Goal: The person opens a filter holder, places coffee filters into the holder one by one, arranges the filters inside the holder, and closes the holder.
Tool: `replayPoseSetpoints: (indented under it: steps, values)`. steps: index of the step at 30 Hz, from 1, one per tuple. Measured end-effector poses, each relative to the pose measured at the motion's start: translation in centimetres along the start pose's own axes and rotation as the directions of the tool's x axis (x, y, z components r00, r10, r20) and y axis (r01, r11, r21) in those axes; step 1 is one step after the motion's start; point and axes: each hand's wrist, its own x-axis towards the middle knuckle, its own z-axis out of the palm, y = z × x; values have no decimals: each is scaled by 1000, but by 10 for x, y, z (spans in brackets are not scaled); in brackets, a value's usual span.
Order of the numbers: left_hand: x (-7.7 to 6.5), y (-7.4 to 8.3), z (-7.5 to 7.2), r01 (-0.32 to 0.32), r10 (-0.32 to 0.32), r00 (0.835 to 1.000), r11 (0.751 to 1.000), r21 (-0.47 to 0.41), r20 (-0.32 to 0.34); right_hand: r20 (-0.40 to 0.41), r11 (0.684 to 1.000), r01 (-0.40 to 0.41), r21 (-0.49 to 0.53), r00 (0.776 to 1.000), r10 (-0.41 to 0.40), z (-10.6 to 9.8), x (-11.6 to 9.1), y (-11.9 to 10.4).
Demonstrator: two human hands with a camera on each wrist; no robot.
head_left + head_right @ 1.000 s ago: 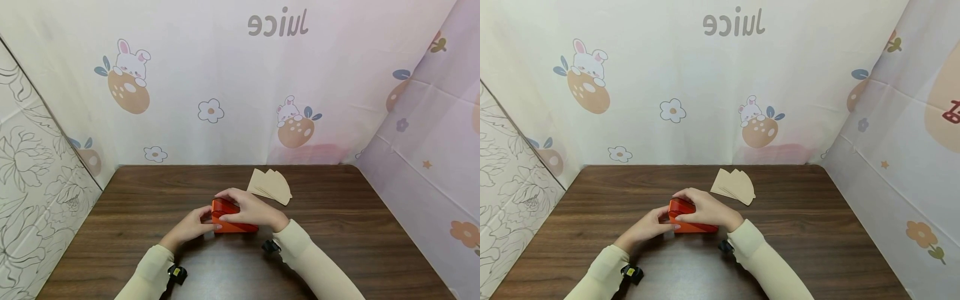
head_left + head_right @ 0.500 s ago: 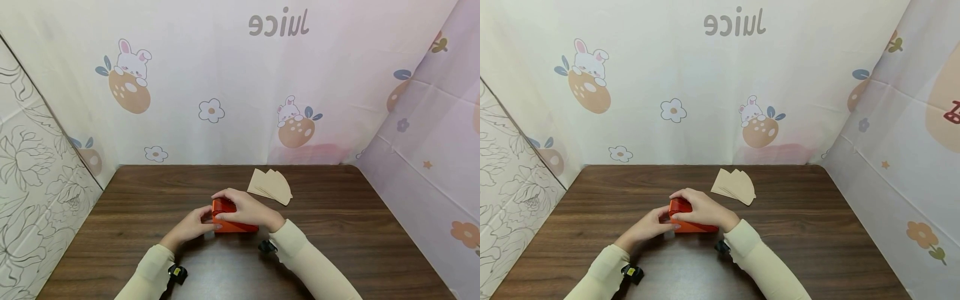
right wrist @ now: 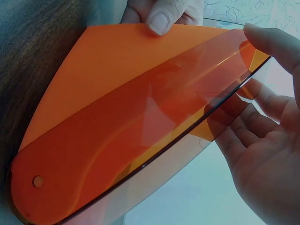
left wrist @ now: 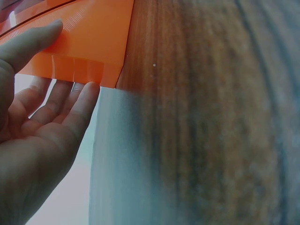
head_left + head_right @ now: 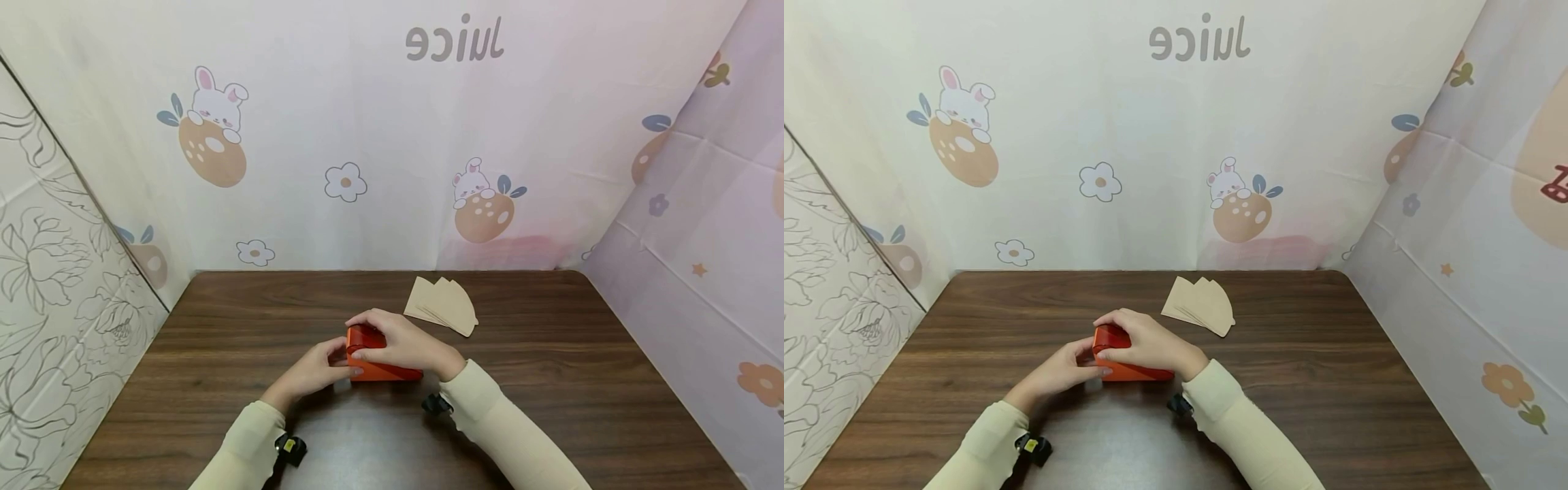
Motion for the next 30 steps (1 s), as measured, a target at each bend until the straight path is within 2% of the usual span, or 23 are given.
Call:
replayPoseSetpoints:
  steps: [16,26,30]
  values:
    - [0,1,0,7,-7,1000,1000,5,-4,-30,1000,-13,15,999,14,-6,-5,-1]
    - [1,0,0,6,-6,1000,1000,21,-10,-65,999,-37,38,997,39,-15,-15,0]
    - [1,-1,0,13,-12,1000,999,36,-14,-63,992,-55,116,996,63,-20,-20,-1]
